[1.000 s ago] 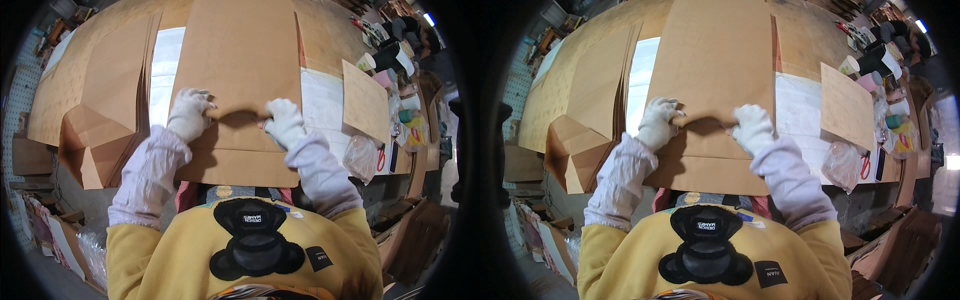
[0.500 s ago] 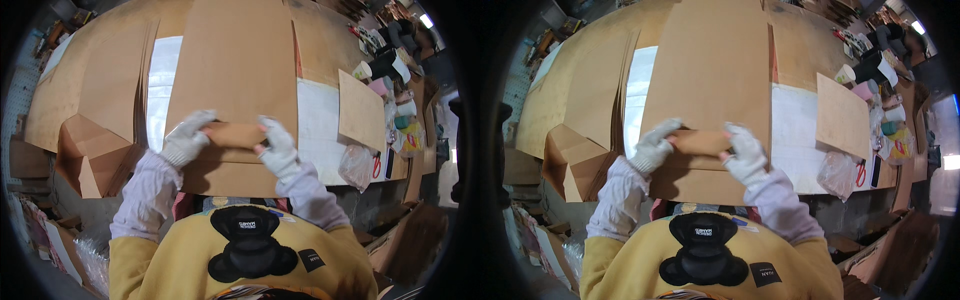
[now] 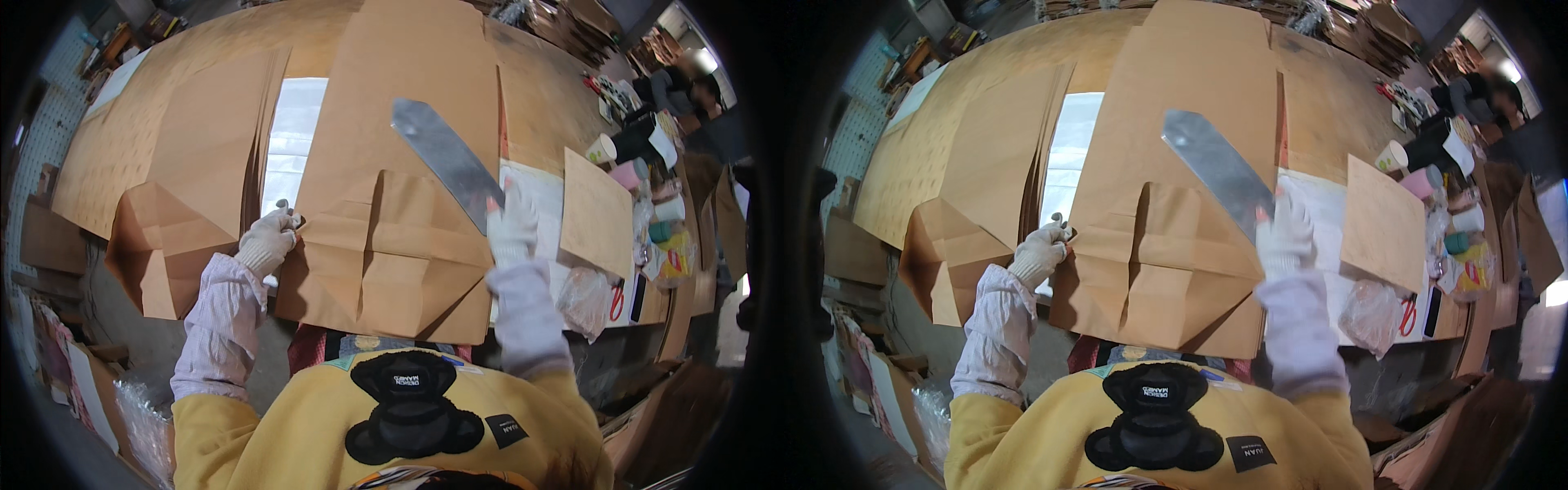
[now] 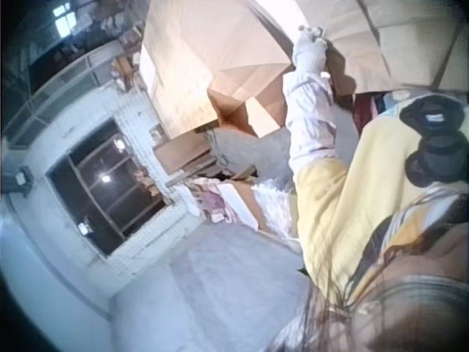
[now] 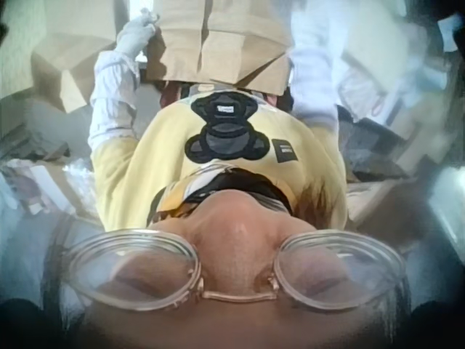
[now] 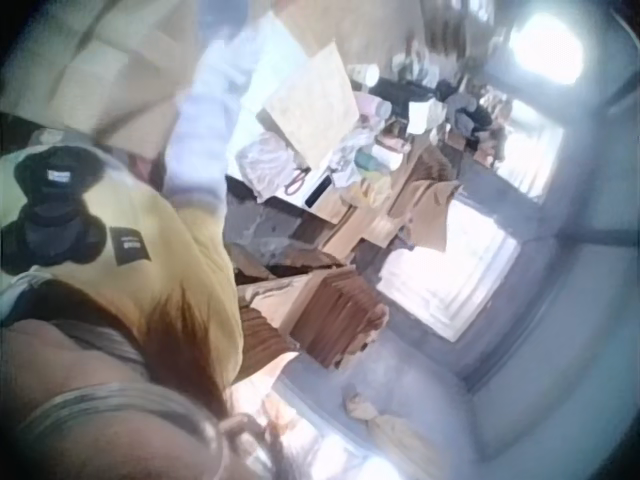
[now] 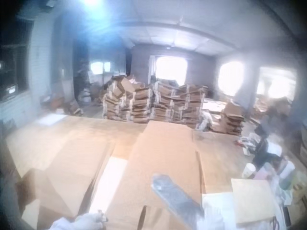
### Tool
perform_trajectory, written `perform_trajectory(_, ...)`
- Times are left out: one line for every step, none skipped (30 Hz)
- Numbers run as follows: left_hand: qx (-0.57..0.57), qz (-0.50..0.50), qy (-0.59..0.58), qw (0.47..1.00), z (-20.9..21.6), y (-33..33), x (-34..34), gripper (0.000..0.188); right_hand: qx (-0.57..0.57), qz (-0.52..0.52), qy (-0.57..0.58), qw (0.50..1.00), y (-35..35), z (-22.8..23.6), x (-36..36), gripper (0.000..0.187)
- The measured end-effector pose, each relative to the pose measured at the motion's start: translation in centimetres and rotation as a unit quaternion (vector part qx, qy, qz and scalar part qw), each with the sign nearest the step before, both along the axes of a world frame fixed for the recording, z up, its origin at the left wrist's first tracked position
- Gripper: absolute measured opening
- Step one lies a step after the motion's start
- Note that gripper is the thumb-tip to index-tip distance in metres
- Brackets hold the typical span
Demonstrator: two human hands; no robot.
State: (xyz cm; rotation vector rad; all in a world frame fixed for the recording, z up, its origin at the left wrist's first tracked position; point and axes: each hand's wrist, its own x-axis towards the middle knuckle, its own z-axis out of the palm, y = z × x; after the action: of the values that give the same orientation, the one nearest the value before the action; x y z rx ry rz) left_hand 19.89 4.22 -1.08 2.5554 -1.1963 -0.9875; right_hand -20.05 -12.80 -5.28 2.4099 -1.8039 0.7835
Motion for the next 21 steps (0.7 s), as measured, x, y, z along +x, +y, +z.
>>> perform_trajectory(0.009,0.026,0.021,0.999,0.4,0.1,-0.2,0.032,0.087,0.037,-0.015,0.995,2.2,-0.2,-0.9,0.046)
perform_trajectory(0.023,0.065,0.036,0.997,1.3,0.5,-0.3,0.037,0.232,0.068,-0.011,0.97,4.6,-0.5,-1.7,0.047)
perform_trajectory(-0.068,0.074,0.085,0.991,2.2,0.6,-0.6,0.035,0.194,0.178,0.042,0.964,6.1,-0.7,-2.5,0.044)
perform_trajectory(-0.151,0.128,0.212,0.957,3.5,0.8,-1.1,0.034,0.226,0.094,0.061,0.968,7.5,-1.1,-2.8,0.036)
perform_trajectory(-0.201,0.103,0.21,0.951,5.0,0.9,-1.2,0.026,0.199,0.082,-0.027,0.976,8.0,-1.4,-2.7,0.03)
perform_trajectory(-0.228,0.107,0.273,0.928,6.5,0.9,-1.1,0.023,0.255,0.069,-0.069,0.962,8.3,-1.4,-2.6,0.023)
perform_trajectory(-0.252,0.069,0.205,0.943,8.2,1.1,-0.4,0.018,0.259,0.113,-0.087,0.955,8.0,-1.6,-1.3,0.024)
perform_trajectory(-0.355,0.1,0.331,0.869,9.4,1.4,0.2,0.019,0.273,0.131,-0.103,0.947,7.4,-1.5,0.0,0.027)
perform_trajectory(-0.444,-0.033,0.134,0.885,10.8,2.5,2.1,0.026,0.302,0.107,-0.107,0.941,7.2,-1.0,1.7,0.03)
perform_trajectory(-0.463,-0.116,-0.141,0.867,12.1,3.7,4.2,0.033,0.31,0.135,-0.144,0.93,6.6,-0.4,4.2,0.019)
perform_trajectory(-0.491,-0.123,-0.168,0.846,13.0,5.0,6.9,0.036,0.236,0.149,-0.24,0.93,7.1,0.0,7.6,0.036)
perform_trajectory(-0.499,-0.051,-0.085,0.861,13.8,6.3,10.2,0.036,0.331,0.193,-0.262,0.886,6.6,1.5,10.6,0.051)
perform_trajectory(-0.561,-0.055,-0.065,0.823,14.1,7.9,13.4,0.035,0.349,0.229,-0.365,0.832,7.0,2.5,14.8,0.051)
perform_trajectory(-0.496,-0.018,-0.172,0.851,14.8,10.2,17.5,0.03,0.368,0.285,-0.378,0.8,7.3,4.0,18.5,0.055)
perform_trajectory(-0.527,0.029,-0.191,0.828,14.8,11.7,21.4,0.026,0.34,0.343,-0.36,0.798,7.8,5.2,22.6,0.057)
perform_trajectory(-0.545,0.04,-0.215,0.809,14.4,13.5,25.3,0.022,0.33,0.375,-0.356,0.789,8.7,6.2,26.4,0.057)
perform_trajectory(-0.462,0.129,-0.191,0.856,14.2,15.7,29.1,0.022,0.29,0.387,-0.269,0.833,9.5,7.0,29.9,0.058)
perform_trajectory(-0.417,0.172,-0.268,0.851,12.9,17.4,32.2,0.024,0.244,0.409,-0.187,0.859,10.5,7.4,32.7,0.057)
perform_trajectory(-0.393,0.212,-0.251,0.859,11.3,19.4,34.7,0.024,0.257,0.431,-0.118,0.857,11.1,7.5,35.1,0.056)
perform_trajectory(-0.386,0.239,-0.237,0.859,9.1,20.5,36.8,0.024,0.24,0.443,-0.097,0.858,12.2,7.2,36.6,0.053)
perform_trajectory(-0.385,0.325,-0.158,0.849,6.2,21.9,37.6,0.024,0.273,0.433,-0.026,0.859,12.9,6.9,38.3,0.046)
